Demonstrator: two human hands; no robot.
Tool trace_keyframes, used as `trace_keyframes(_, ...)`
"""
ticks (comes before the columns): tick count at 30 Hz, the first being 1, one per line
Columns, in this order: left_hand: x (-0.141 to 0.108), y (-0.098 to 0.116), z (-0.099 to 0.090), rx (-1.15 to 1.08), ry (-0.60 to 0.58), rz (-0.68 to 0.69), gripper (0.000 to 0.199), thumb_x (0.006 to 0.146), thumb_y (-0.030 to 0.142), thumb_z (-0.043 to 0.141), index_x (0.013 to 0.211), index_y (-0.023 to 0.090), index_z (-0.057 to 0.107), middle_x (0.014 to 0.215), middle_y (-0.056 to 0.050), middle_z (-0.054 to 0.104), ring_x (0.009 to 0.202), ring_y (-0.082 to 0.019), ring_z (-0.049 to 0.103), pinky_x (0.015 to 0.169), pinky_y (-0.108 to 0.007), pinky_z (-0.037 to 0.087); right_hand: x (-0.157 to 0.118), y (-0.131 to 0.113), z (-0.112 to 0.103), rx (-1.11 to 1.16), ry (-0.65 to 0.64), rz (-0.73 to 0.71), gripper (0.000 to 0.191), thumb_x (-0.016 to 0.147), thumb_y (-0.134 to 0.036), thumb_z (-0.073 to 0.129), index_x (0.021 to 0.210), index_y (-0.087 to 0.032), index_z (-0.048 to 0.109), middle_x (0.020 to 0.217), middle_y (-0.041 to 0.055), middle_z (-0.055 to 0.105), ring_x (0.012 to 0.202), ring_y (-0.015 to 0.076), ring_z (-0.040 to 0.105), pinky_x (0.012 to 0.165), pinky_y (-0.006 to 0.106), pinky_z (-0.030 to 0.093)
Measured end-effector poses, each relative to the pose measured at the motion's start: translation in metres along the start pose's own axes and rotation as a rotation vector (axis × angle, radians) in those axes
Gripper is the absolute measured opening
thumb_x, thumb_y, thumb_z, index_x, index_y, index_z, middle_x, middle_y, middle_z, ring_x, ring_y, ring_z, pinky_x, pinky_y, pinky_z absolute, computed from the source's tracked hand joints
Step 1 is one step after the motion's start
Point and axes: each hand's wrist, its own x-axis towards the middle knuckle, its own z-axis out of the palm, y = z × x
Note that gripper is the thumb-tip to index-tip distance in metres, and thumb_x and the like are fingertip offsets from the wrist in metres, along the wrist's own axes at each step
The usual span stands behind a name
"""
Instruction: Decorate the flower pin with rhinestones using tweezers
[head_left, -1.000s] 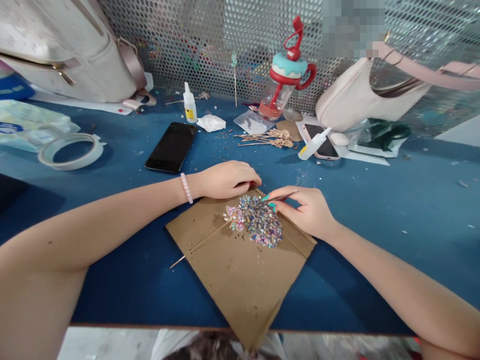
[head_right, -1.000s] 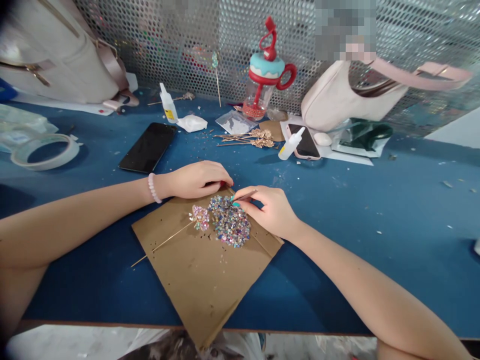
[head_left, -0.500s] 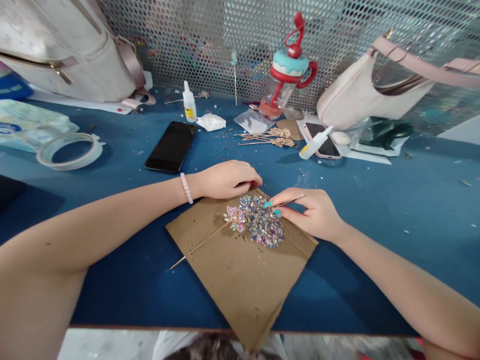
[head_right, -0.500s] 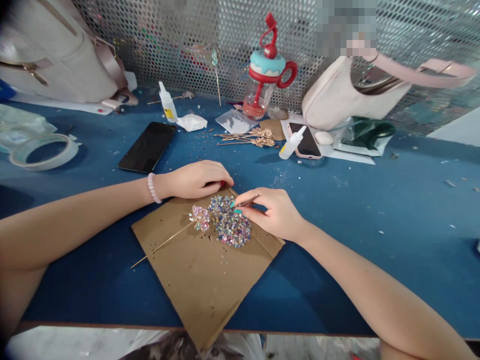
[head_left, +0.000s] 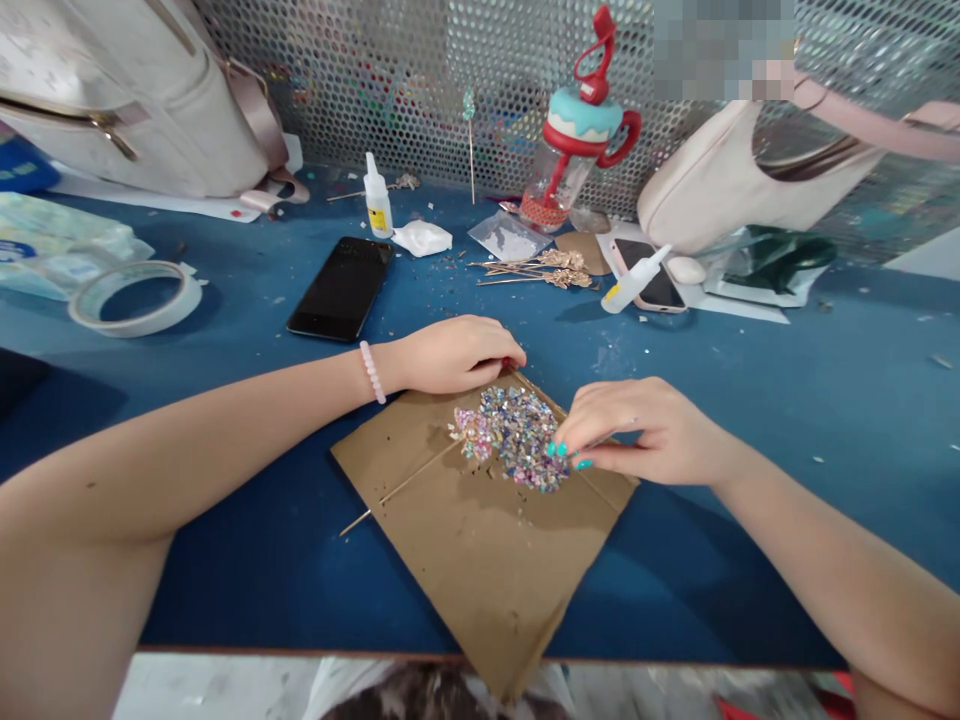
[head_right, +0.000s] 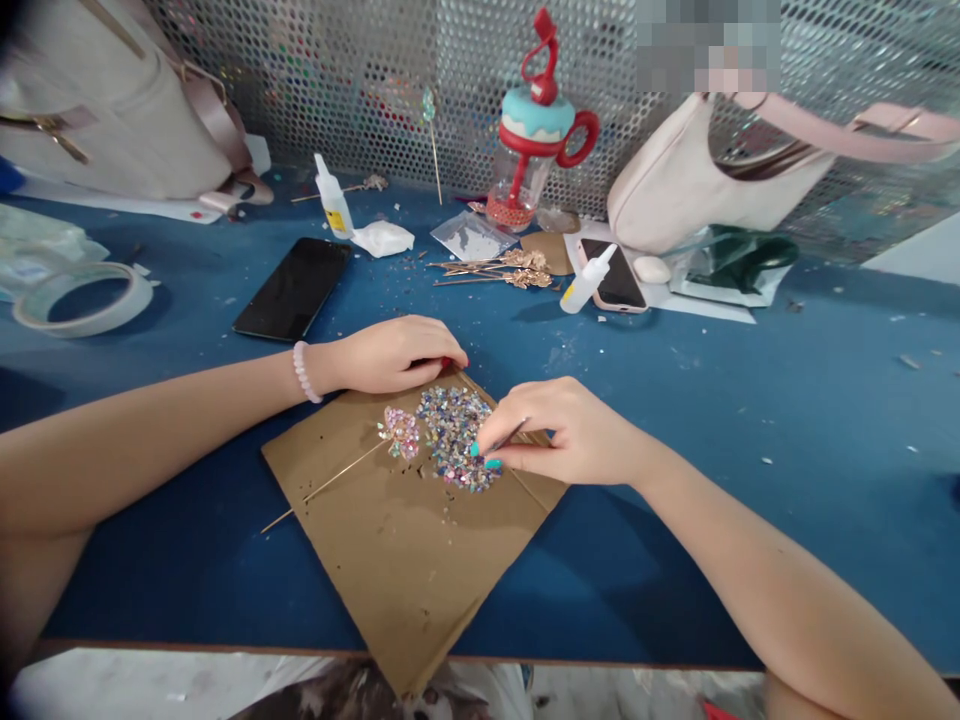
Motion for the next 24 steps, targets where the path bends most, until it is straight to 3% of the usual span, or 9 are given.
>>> trace_keyframes(11,0.001,0.002,-0.001,-0.002,0.007,0.002,0.028,0.092,0.011,0.041,0.106,0.014,0.065,0.103,-0.008,0.071,0.094,-0.02,0.062,0.087,-0.033,0.049,-0.001,0.004,-0.006,0.131,-0.182,0.062,0.009,0.086,-0.018,0.065,0.093,-0.02,0.071,0.086,0.0023,0.075,0.081,0.0121,0.067,0.077,0.026,0.053)
trace_keyframes(24,0.0,0.002,-0.002,0.003,0.005,-0.008,0.028,0.091,0.011,0.042,0.106,0.016,0.064,0.103,-0.007,0.071,0.095,-0.019,0.062,0.088,-0.033,0.049,0.0,0.011,-0.003,0.092,-0.062,0.067,0.01,0.086,-0.017,0.064,0.093,-0.02,0.07,0.086,0.0025,0.073,0.08,0.0118,0.068,0.071,0.023,0.055)
